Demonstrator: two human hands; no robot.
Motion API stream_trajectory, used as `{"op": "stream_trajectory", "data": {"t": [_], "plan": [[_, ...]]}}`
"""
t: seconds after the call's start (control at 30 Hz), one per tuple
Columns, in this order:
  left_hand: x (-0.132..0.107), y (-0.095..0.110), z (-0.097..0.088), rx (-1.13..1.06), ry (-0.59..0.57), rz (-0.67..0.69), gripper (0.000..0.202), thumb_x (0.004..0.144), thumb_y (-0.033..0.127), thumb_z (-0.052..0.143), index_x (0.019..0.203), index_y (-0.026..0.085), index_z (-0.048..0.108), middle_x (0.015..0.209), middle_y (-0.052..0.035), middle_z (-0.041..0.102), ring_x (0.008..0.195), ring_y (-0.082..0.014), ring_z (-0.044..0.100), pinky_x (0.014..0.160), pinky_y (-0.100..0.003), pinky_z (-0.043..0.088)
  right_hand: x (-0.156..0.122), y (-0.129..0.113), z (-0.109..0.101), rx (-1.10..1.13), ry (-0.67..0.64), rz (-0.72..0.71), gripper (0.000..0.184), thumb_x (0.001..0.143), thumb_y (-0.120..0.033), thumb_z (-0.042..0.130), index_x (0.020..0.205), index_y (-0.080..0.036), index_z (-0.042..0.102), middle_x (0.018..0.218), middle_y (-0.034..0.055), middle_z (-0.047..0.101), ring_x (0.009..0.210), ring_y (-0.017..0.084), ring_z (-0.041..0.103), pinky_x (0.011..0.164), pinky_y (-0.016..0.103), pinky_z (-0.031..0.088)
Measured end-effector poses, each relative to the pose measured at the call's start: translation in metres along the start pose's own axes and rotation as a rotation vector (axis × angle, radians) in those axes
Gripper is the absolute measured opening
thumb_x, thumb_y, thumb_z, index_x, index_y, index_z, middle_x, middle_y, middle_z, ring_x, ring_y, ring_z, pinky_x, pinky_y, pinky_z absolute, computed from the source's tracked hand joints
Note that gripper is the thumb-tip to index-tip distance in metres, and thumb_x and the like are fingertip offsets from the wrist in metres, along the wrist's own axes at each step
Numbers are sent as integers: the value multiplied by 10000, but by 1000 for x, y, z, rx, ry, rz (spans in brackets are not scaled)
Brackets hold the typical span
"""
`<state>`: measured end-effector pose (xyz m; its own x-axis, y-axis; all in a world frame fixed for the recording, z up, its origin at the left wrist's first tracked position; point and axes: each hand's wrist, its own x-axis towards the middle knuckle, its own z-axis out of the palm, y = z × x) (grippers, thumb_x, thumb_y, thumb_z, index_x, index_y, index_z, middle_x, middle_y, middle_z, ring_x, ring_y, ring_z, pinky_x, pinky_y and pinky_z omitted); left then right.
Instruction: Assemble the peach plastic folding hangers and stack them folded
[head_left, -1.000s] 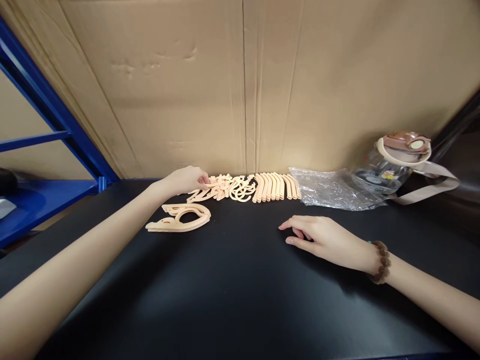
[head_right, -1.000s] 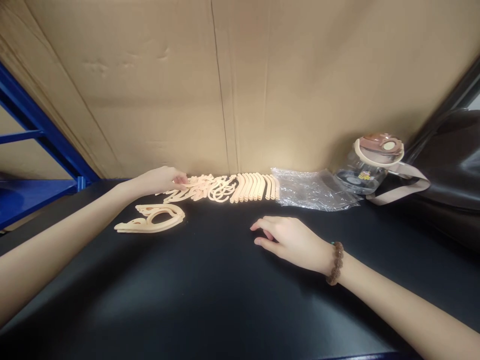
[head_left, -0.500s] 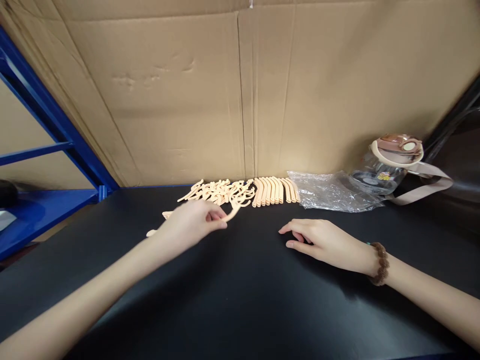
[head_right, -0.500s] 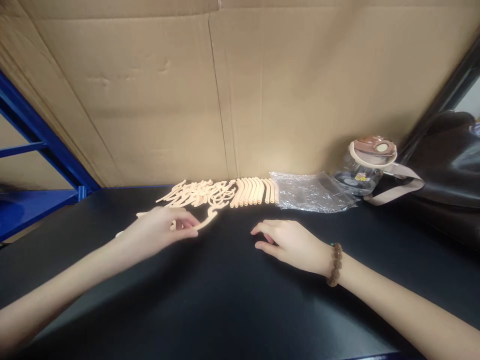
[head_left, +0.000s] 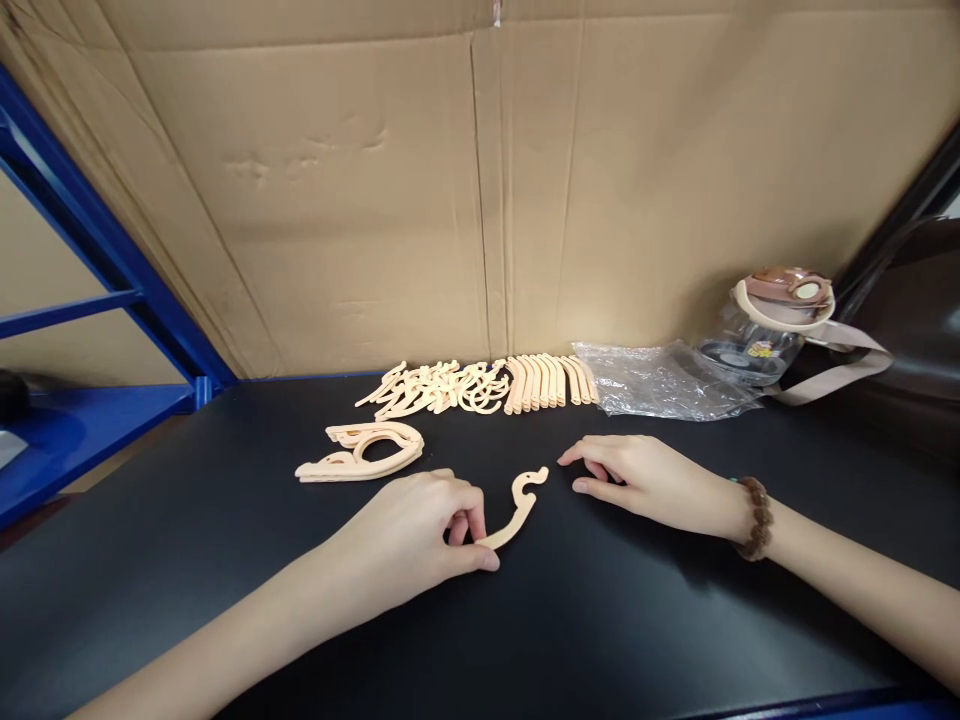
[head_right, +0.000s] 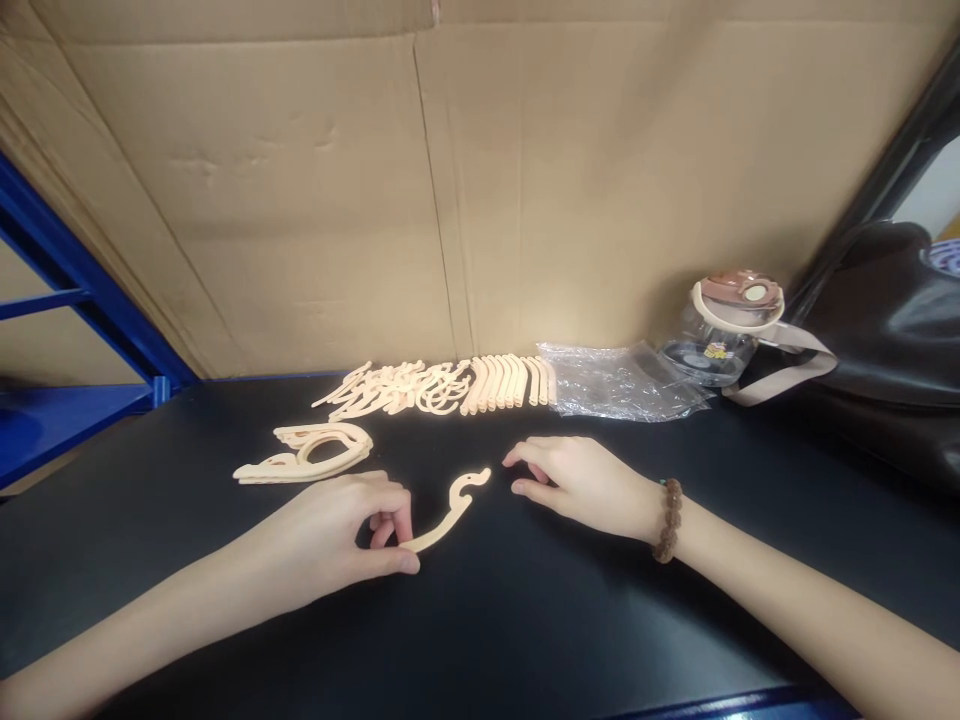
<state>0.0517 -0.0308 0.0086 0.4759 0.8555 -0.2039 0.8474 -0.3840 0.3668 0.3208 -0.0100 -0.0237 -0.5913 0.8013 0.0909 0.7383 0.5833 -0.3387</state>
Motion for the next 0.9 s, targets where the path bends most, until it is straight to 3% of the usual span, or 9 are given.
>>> {"op": "stream_trajectory", "data": {"t": [0.2,0.33,0.43,0.53,0.63,0.7,0.9], "plan": [[-3,0,6,-6,-46,12,395,616,592,741,589,229,590,655,17,560,583,-146,504,515,-262,327,0,-1,0,6,-3,8,308,932,-411,462,1140,-236,607,762,-7,569,654,145,550,631,274,415],[0,-6,-4,-41,-23,51,462,622,700,667,690,246,625,708,13,594,648,-165,544,535,-255,353,-1,-1,0,7,-2,12,301,934,-405,464,1136,-232,605,761,-10,562,665,144,550,640,274,413],[14,-20,-25,2,121,-8,449,815,664,466,800,243,621,764,9,640,700,-173,582,589,-257,382,-1,-2,-1,6,-6,13,292,935,-400,469,1132,-232,605,752,-16,549,655,138,540,635,269,409],[34,-42,-52,323,338,-191,380,872,539,403,862,224,616,854,-23,667,768,-204,598,632,-273,373,-1,-1,-2,6,-6,9,288,937,-401,467,1132,-234,599,751,-21,540,655,133,534,628,264,406],[54,-63,-72,388,301,-257,292,772,450,536,869,194,635,907,-76,672,829,-265,598,624,-288,354,-1,0,-2,3,-4,6,285,938,-399,466,1130,-234,597,752,-22,536,659,132,533,624,261,402],[64,-74,-80,380,222,-261,274,695,439,598,814,200,654,878,-65,680,795,-259,603,603,-279,347,-1,1,-1,0,-3,5,283,938,-397,469,1128,-232,597,754,-21,538,661,133,534,621,259,400],[84,-95,-83,307,72,-201,242,613,414,629,733,210,679,748,-24,665,699,-211,589,570,-257,332,-1,1,0,-4,-2,-7,287,938,-391,467,1141,-231,593,772,-14,551,675,139,547,638,267,409]]}}
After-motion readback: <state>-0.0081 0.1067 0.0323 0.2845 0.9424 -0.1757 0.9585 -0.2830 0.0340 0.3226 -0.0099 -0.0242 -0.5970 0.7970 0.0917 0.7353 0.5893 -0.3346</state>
